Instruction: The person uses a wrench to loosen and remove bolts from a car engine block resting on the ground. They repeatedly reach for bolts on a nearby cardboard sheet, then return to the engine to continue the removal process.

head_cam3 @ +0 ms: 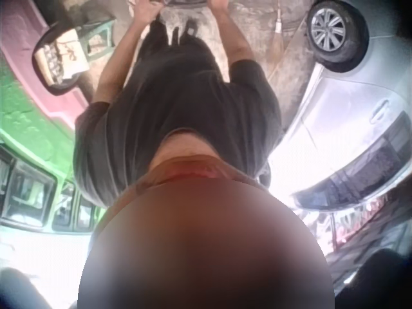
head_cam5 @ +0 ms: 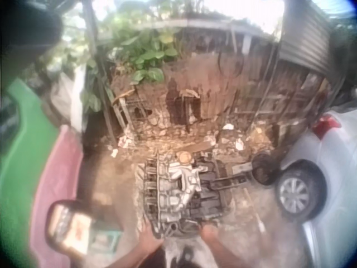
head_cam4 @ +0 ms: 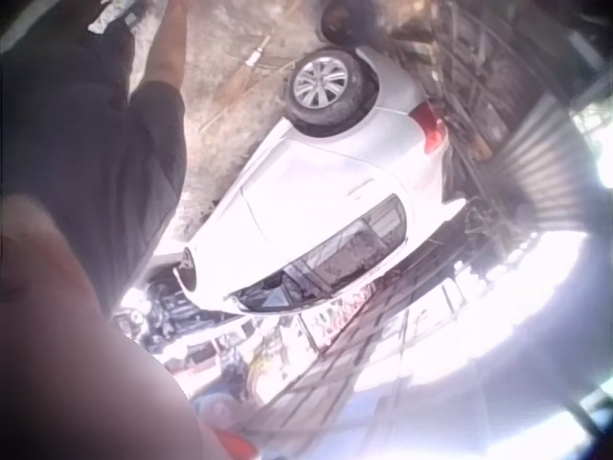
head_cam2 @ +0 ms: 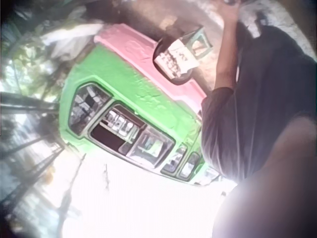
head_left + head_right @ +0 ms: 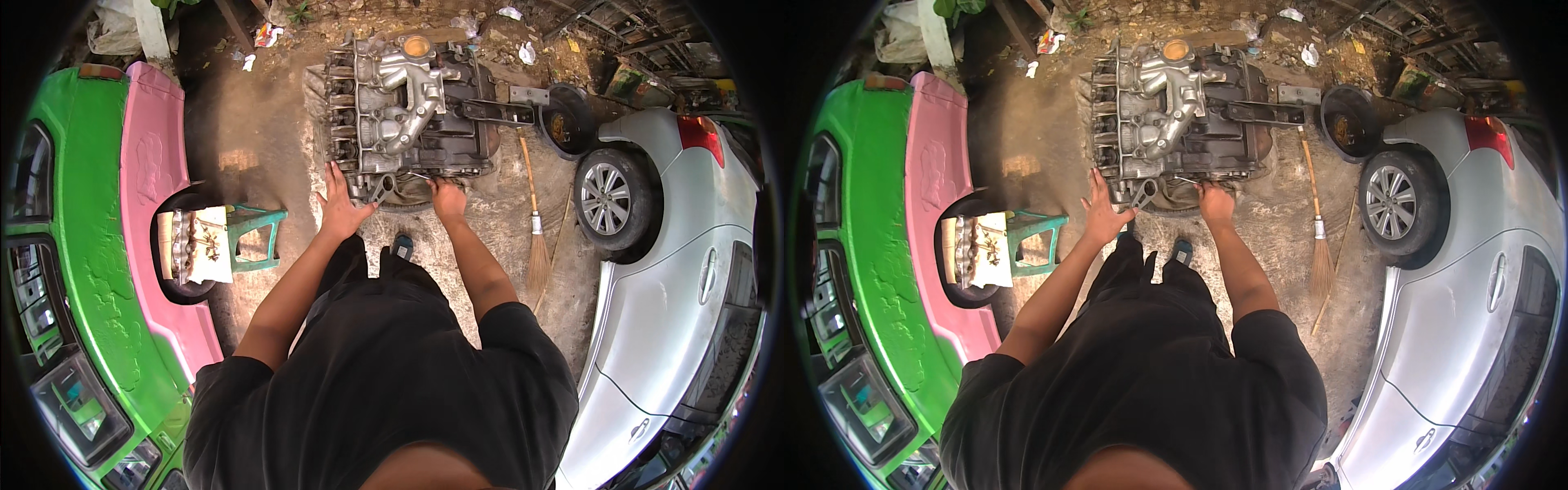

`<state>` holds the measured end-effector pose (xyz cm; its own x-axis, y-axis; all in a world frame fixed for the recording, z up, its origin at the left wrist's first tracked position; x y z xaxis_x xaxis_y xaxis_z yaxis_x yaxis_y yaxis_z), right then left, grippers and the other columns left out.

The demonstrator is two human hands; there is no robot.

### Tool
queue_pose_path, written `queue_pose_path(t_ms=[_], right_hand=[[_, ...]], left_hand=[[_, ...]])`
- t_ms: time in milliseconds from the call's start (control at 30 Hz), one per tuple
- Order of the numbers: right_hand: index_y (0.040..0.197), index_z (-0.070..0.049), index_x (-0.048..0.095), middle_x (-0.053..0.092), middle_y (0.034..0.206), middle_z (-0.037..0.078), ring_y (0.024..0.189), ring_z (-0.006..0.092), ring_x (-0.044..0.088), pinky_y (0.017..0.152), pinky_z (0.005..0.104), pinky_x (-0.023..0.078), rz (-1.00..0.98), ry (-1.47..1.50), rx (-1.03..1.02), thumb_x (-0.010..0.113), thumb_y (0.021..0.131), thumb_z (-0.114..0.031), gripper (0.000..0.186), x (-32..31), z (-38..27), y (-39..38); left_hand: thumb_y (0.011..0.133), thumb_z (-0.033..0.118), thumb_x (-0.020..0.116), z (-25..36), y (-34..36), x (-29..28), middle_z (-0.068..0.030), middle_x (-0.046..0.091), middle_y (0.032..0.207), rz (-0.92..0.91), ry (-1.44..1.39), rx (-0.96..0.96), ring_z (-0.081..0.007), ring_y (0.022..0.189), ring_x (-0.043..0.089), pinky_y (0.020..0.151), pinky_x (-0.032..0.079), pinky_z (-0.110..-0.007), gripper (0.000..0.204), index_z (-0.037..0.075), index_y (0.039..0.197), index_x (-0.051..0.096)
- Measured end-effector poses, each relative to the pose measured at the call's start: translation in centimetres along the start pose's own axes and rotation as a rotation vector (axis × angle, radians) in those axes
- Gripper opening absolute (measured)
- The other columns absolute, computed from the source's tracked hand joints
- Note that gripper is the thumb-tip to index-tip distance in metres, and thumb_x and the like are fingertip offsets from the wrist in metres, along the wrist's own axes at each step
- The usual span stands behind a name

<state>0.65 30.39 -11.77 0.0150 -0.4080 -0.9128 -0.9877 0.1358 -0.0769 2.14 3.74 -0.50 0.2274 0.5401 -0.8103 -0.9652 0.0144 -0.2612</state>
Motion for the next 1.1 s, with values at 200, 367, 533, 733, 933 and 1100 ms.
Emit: queue_pose_path(t_ms=[200,367,533,733,933,1100], right_hand=[[0.109,-0.011,0.070,0.069,0.106,0.016,0.092,0.0408,0.065,0.078,0.0494,0.052,-0.123,0.465,0.265,0.051,0.097,-0.051,0.045,6.7,0.4,-0.9],[0.110,-0.002,0.066,0.067,0.102,0.024,0.099,0.0423,0.062,0.084,0.0513,0.048,-0.377,0.632,0.412,0.048,0.100,-0.050,0.053,11.2,-2.2,-2.5],[0.110,-0.003,0.065,0.067,0.097,0.025,0.097,0.0443,0.062,0.081,0.0519,0.048,-0.328,0.513,0.278,0.051,0.099,-0.043,0.044,8.2,-1.5,-4.3],[0.097,-0.005,0.070,0.069,0.092,0.021,0.088,0.0424,0.065,0.078,0.0517,0.051,-0.019,0.222,-0.054,0.058,0.096,-0.037,0.034,-0.9,1.3,-2.8],[0.098,-0.006,0.070,0.069,0.090,0.021,0.086,0.0412,0.066,0.076,0.0510,0.053,-0.222,0.032,-0.075,0.058,0.095,-0.037,0.033,-4.6,-1.5,-0.3],[0.094,-0.005,0.069,0.069,0.089,0.022,0.085,0.0412,0.067,0.075,0.0519,0.053,-0.234,-0.055,-0.115,0.057,0.096,-0.037,0.034,-5.1,-3.1,0.9]], left_hand=[[0.071,0.049,0.077,-0.1,-0.1,-0.2,-0.0189,-0.007,0.164,-0.020,0.037,-0.009,-0.0340,0.152,0.003,0.111,0.007,-0.072,0.132,0.007,0.155,-0.015],[0.069,0.054,0.077,0.2,-0.3,-0.5,-0.0210,-0.004,0.163,-0.027,0.045,-0.012,-0.0355,0.152,0.006,0.112,0.008,-0.071,0.133,0.004,0.155,-0.012],[0.068,0.054,0.078,0.1,-0.2,-0.3,-0.0214,-0.004,0.163,-0.007,0.021,-0.007,-0.0363,0.151,0.007,0.112,0.007,-0.071,0.134,0.004,0.155,-0.012],[0.067,0.053,0.079,-0.2,-0.1,0.1,-0.0248,-0.002,0.162,0.011,0.001,0.005,-0.0383,0.151,0.009,0.113,0.007,-0.069,0.134,0.000,0.155,-0.008],[0.067,0.053,0.079,-0.1,-0.2,0.2,-0.0247,0.000,0.162,0.027,-0.037,0.012,-0.0374,0.151,0.010,0.113,0.007,-0.070,0.133,0.002,0.155,-0.007],[0.067,0.055,0.078,-0.1,-0.2,0.0,-0.0235,0.000,0.163,0.041,-0.043,0.012,-0.0374,0.151,0.009,0.113,0.007,-0.070,0.134,0.003,0.156,-0.007]])
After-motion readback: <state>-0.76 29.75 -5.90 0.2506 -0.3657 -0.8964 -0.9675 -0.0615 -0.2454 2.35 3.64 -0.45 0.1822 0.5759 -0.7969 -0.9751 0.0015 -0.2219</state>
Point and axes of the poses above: each hand's wrist, its own y-axis towards the middle knuckle, its own x-axis out of the palm, z = x × y, the point moved 2 cm from there along y, towards the middle knuckle
